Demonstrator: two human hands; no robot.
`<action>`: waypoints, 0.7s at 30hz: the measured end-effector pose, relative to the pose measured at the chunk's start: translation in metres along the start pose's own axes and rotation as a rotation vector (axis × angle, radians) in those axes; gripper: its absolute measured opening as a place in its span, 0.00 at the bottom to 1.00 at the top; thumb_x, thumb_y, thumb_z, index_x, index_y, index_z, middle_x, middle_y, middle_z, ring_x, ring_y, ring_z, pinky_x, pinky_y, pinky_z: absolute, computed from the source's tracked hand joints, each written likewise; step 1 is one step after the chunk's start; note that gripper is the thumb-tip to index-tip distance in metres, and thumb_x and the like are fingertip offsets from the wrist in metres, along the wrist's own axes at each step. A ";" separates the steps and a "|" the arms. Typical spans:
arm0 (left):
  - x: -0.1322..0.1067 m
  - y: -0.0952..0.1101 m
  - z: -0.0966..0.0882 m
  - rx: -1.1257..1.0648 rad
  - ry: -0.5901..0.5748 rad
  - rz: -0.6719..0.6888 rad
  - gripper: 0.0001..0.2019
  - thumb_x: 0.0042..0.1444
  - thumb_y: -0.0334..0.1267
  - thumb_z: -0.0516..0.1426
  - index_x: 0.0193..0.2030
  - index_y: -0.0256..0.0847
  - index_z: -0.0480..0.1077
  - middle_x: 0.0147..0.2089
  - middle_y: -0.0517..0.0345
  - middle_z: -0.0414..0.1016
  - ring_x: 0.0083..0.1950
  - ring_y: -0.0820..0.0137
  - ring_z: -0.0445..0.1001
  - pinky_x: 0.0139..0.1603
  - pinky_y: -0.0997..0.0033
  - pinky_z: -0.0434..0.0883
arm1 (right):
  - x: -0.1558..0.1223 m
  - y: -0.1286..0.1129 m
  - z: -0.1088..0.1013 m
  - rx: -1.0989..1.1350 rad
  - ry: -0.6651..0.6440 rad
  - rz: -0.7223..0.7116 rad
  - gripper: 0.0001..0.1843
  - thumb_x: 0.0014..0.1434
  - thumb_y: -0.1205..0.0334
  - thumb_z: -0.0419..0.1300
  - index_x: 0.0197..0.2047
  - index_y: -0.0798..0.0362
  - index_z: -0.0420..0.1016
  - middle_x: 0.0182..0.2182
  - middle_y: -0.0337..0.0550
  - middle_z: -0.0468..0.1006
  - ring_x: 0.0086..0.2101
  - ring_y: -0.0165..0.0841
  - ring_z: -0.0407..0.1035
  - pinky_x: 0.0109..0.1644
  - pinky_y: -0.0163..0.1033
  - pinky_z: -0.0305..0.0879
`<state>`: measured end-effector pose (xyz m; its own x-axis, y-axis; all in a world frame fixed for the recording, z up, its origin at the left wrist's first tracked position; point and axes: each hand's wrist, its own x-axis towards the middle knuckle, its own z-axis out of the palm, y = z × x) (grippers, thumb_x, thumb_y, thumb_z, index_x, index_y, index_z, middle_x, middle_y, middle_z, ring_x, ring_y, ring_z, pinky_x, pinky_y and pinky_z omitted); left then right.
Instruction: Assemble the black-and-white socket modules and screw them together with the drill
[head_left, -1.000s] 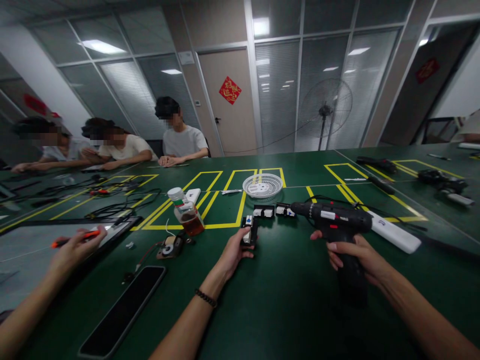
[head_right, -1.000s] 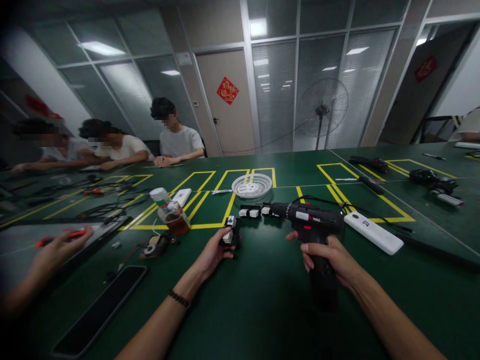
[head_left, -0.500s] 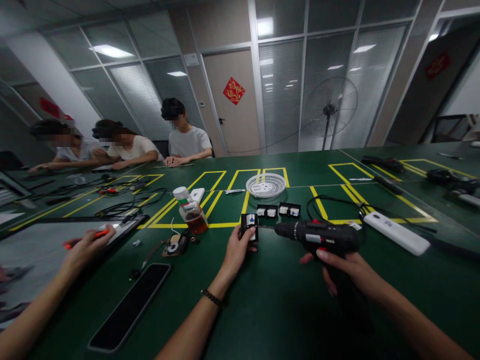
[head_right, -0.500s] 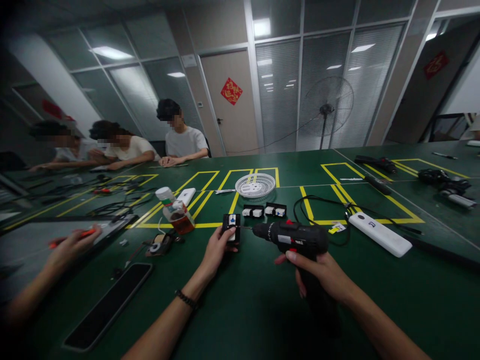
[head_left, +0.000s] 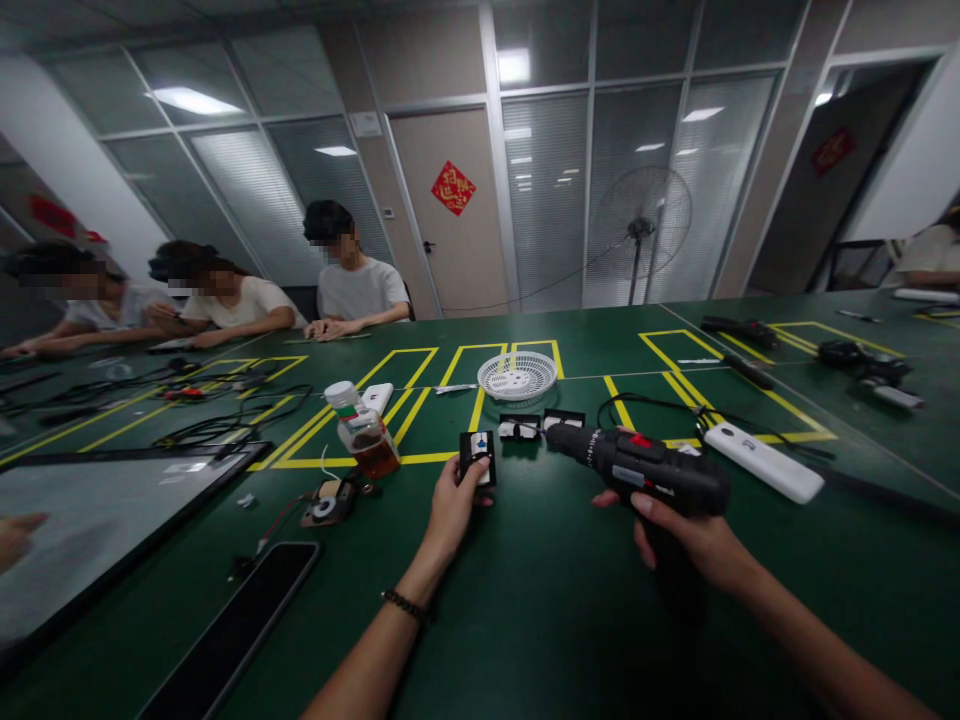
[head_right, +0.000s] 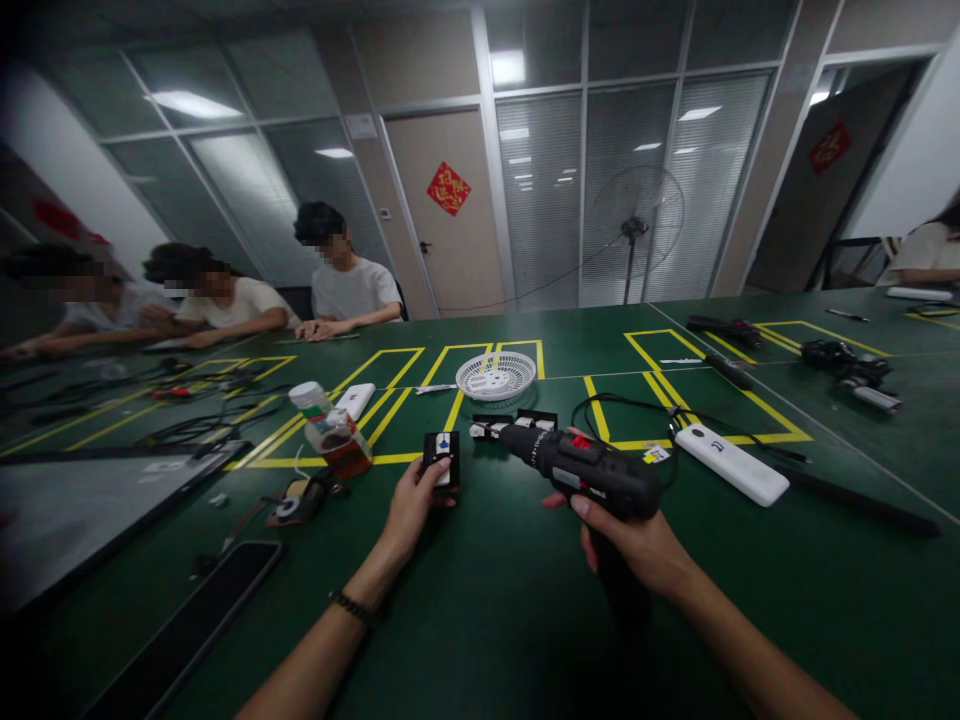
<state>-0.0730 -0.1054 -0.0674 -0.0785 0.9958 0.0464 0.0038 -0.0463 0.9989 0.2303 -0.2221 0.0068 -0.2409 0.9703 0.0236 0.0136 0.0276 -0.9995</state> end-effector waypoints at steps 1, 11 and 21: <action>-0.001 0.001 0.000 0.006 -0.001 0.003 0.23 0.54 0.51 0.60 0.52 0.38 0.69 0.42 0.50 0.74 0.36 0.66 0.77 0.26 0.72 0.75 | -0.001 0.000 0.000 -0.006 0.003 -0.012 0.25 0.64 0.48 0.57 0.56 0.58 0.72 0.19 0.40 0.74 0.21 0.31 0.67 0.27 0.36 0.63; -0.005 0.005 0.002 0.002 0.016 0.051 0.26 0.53 0.52 0.61 0.53 0.38 0.69 0.44 0.49 0.74 0.39 0.65 0.76 0.27 0.71 0.75 | 0.006 0.012 0.007 0.159 -0.123 0.033 0.31 0.60 0.50 0.61 0.61 0.61 0.67 0.18 0.39 0.73 0.18 0.32 0.65 0.25 0.39 0.65; -0.009 0.009 0.004 -0.008 0.044 0.060 0.27 0.53 0.49 0.62 0.58 0.40 0.68 0.52 0.46 0.74 0.44 0.63 0.76 0.30 0.71 0.76 | 0.008 0.019 0.008 0.236 -0.108 0.075 0.21 0.64 0.55 0.56 0.53 0.61 0.71 0.16 0.39 0.71 0.17 0.31 0.63 0.24 0.38 0.64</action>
<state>-0.0684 -0.1140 -0.0586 -0.1220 0.9869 0.1056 0.0019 -0.1062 0.9943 0.2209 -0.2153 -0.0121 -0.3497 0.9360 -0.0402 -0.1881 -0.1122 -0.9757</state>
